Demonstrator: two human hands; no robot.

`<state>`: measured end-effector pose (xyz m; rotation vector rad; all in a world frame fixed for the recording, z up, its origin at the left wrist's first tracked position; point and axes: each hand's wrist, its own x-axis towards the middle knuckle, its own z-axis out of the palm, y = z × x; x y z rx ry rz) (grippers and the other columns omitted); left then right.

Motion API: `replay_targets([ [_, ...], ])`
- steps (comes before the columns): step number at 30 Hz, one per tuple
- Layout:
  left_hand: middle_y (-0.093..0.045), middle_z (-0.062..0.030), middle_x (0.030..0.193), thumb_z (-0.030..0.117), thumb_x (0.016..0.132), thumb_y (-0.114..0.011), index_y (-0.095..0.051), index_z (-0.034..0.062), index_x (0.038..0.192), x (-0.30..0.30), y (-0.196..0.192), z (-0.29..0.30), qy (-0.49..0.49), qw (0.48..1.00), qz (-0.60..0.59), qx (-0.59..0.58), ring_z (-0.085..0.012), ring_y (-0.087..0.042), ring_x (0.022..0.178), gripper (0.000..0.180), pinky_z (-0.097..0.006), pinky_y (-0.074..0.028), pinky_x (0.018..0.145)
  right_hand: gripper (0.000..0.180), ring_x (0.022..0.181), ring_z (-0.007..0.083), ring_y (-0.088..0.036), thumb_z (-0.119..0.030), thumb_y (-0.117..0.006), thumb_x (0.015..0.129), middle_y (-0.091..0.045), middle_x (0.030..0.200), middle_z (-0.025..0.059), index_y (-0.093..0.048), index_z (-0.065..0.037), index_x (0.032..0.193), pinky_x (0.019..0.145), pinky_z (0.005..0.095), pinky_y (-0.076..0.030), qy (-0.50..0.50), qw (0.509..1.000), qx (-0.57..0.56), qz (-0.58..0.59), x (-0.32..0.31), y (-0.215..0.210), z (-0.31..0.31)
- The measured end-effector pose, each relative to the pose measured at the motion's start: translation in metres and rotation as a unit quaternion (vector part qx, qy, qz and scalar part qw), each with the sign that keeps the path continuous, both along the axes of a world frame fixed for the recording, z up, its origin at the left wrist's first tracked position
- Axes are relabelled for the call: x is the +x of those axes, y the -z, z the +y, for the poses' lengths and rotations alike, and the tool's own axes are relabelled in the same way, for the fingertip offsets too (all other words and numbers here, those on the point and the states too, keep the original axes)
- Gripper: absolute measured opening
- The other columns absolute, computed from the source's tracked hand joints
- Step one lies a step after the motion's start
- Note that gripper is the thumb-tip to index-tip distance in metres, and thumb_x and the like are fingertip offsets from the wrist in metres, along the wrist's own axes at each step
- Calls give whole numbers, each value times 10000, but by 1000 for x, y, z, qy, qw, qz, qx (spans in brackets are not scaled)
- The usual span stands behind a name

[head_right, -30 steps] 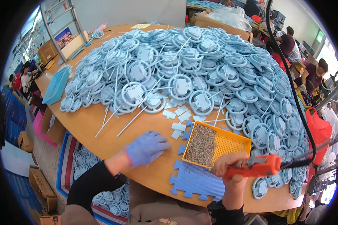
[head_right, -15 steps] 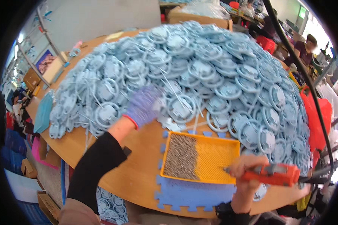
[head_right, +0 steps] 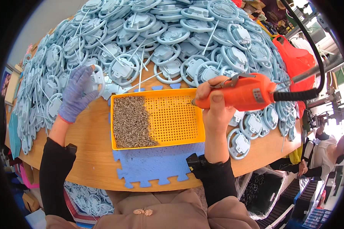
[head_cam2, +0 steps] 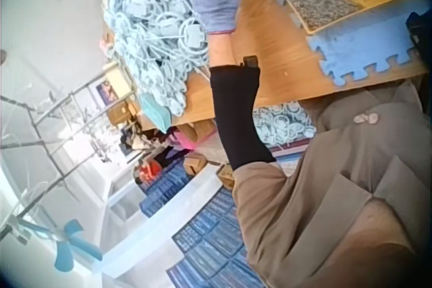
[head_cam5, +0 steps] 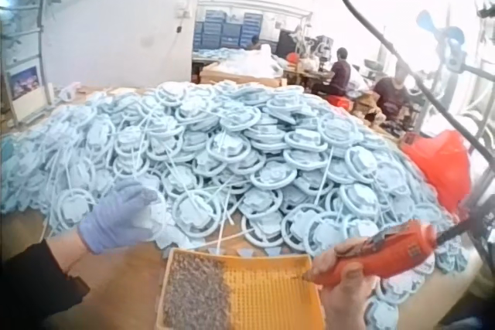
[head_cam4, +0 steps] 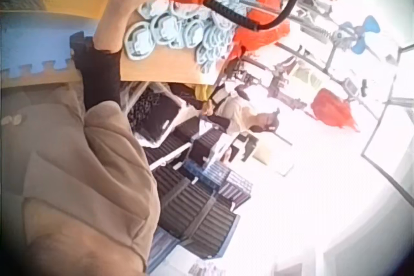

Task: Assembling blue plastic circular components using an electric screwdriver and small screws at a factory workbench.

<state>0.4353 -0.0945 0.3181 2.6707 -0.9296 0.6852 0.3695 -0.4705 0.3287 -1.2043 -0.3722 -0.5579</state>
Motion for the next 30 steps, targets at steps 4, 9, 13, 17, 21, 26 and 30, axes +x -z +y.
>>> replay_targets([
  [4,-517,-116,1290,158,718,-725,-384,105,1403,-30,-24,-11,51,998,-21,-4,-348,-439,1220,767,-423,-383,1019,480,627,167,-486,-484,-661,833,-499,676,42,-494,-62,989,613,325,-408,6,1000,3,15,3,8,-3],
  [9,-545,-95,1098,221,644,-791,-539,151,1226,-91,-53,-58,73,995,-32,59,-304,-466,1172,637,-453,-415,991,459,623,165,-492,-475,-665,835,-508,673,41,-504,-69,976,614,323,-410,-2,1000,5,21,6,11,-1],
  [13,-531,-78,1007,220,676,-762,-541,180,1192,-150,-55,-83,127,988,-51,66,-268,-493,1101,563,-491,-444,912,435,614,161,-497,-461,-667,839,-511,665,37,-506,-74,954,613,323,-416,-7,1000,1,13,8,9,-2],
  [17,-525,-84,991,223,693,-748,-546,238,1170,-198,-40,-101,138,980,123,73,-276,-514,988,518,-536,-410,901,408,615,162,-504,-441,-663,848,-516,663,36,-505,-75,934,614,324,-424,-9,1000,-8,8,10,10,-2],
  [21,-526,-82,976,235,747,-704,-470,168,1294,-219,-2,-115,85,987,138,0,-279,-521,930,598,-497,-448,809,398,616,164,-506,-431,-659,854,-518,666,37,-504,-72,931,619,329,-431,-3,1000,-5,17,6,6,2],
  [26,-549,-137,1075,268,646,-786,-464,102,1284,-229,10,-117,20,976,171,-132,-342,-529,994,733,-503,-425,869,373,564,160,-506,-308,-702,829,-525,664,62,-496,-33,975,511,285,-422,26,999,30,3,4,6,5],
  [30,-574,-163,1128,291,594,-824,-475,53,1279,-235,17,-107,-17,966,191,-175,-367,-528,1054,804,-492,-410,904,455,569,183,-514,-408,-692,826,-519,658,69,-502,-29,993,513,290,-431,-13,999,29,-32,-13,-31,17],
])
